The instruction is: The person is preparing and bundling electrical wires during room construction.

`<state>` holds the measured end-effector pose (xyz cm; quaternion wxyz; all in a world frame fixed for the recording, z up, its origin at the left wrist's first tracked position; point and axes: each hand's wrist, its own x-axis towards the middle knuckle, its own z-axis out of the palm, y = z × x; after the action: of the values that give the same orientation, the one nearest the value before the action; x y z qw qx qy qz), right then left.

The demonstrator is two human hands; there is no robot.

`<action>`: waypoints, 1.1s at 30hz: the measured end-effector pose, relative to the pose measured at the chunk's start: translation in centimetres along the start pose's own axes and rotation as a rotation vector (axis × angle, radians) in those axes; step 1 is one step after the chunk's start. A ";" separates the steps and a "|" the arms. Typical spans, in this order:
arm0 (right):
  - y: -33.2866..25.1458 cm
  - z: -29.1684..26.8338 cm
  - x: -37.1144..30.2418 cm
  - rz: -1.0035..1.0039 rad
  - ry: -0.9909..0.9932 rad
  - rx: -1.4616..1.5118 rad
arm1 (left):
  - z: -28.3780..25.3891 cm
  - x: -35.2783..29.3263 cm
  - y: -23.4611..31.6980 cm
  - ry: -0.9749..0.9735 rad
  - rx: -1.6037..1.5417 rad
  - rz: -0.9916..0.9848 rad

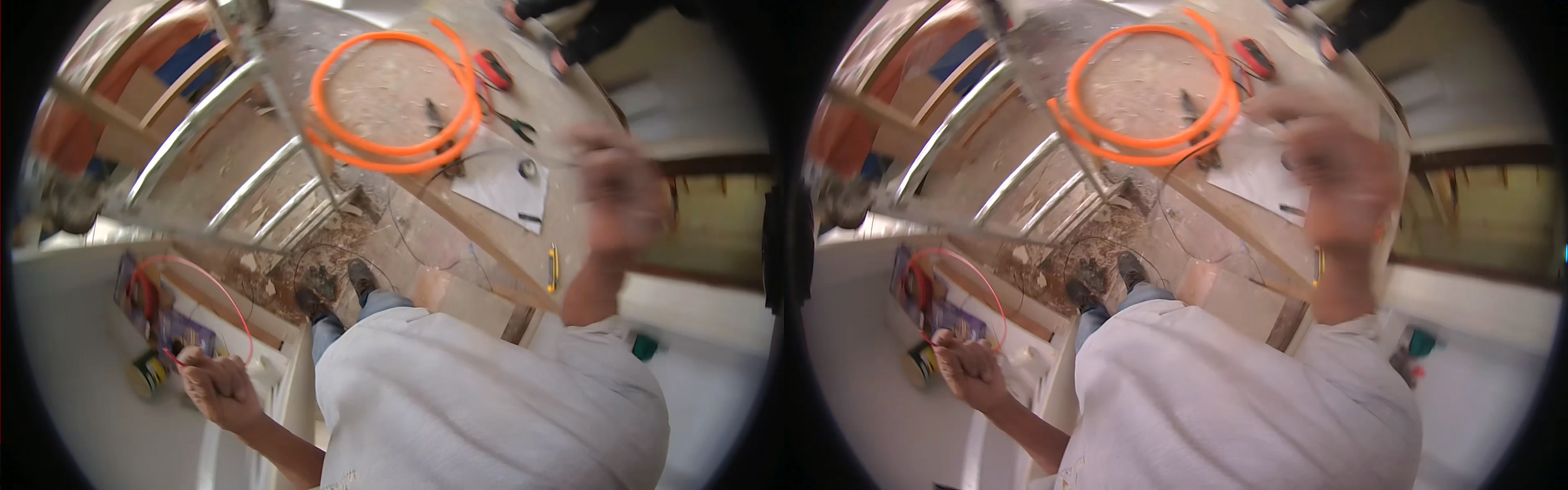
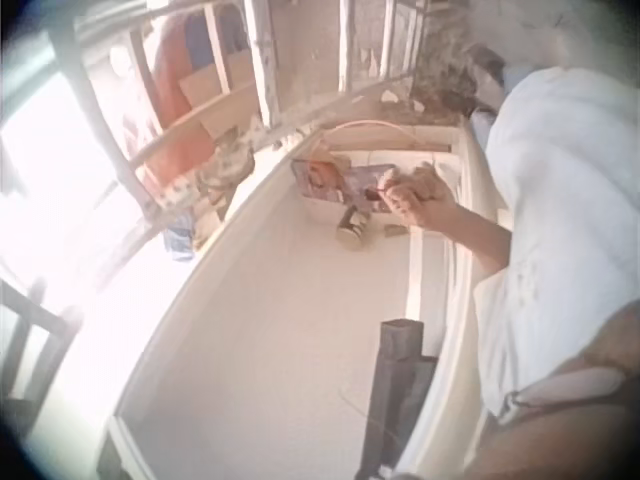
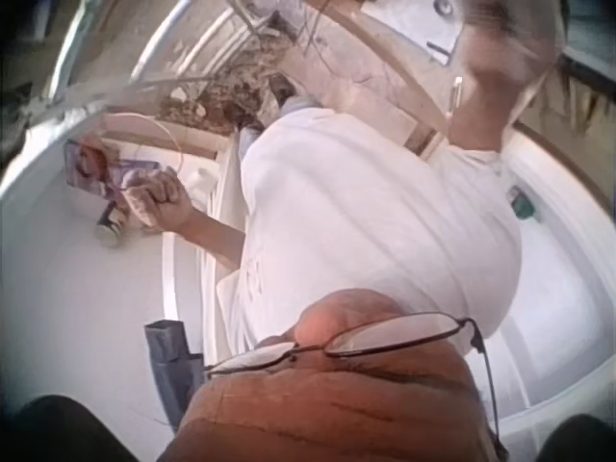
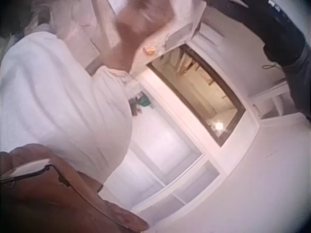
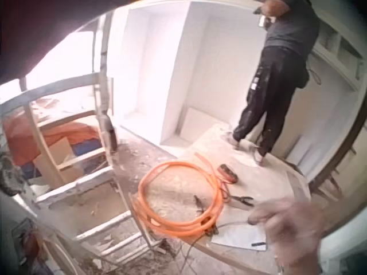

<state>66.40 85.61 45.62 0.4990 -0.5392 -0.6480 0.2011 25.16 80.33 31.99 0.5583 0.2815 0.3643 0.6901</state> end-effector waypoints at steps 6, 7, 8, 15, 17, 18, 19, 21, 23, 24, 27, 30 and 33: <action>4.4 15.6 -12.4 0.174 -0.283 0.110 | 5.5 0.4 -8.3 -0.139 -0.016 -0.401; 4.0 17.4 -14.2 0.224 -0.292 0.156 | 6.5 0.1 -8.9 -0.052 0.047 -0.452; 3.4 18.6 -15.5 0.282 -0.215 0.177 | 5.3 0.4 -9.7 -0.184 0.036 -0.539; 4.2 19.7 -18.9 0.326 -0.042 0.143 | 5.8 0.5 -11.9 -0.368 0.030 -0.637; 4.3 19.4 -19.4 0.361 -0.107 0.032 | 6.5 0.5 -12.1 -0.378 0.056 -0.693; 4.2 19.8 -19.7 0.368 -0.060 0.059 | 6.6 0.7 -12.0 -0.381 0.072 -0.702; 4.1 20.1 -20.0 0.375 -0.012 0.087 | 7.1 0.7 -11.9 -0.383 0.089 -0.712; 3.8 20.3 -20.6 0.396 0.074 0.086 | 7.9 0.9 -11.6 -0.440 0.021 -0.779; 3.2 20.4 -20.8 0.420 0.042 0.159 | 7.4 1.6 -10.9 -0.536 0.041 -0.722; 2.8 20.8 -20.8 0.398 0.049 0.183 | 7.3 1.6 -10.2 -0.541 0.062 -0.697; 3.9 21.7 -22.0 0.283 0.140 0.126 | 6.6 1.2 -10.0 -0.454 0.072 -0.787; 4.0 20.8 -22.0 0.337 0.130 0.218 | 7.3 0.6 -11.0 -0.549 -0.051 -0.782; 2.9 20.2 -20.6 0.254 0.032 0.234 | 7.9 0.1 -9.2 -0.557 -0.129 -0.725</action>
<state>48.78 73.70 25.97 0.5392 -0.5580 -0.5389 0.3279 36.64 82.98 29.01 0.8566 0.2755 0.2317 0.3698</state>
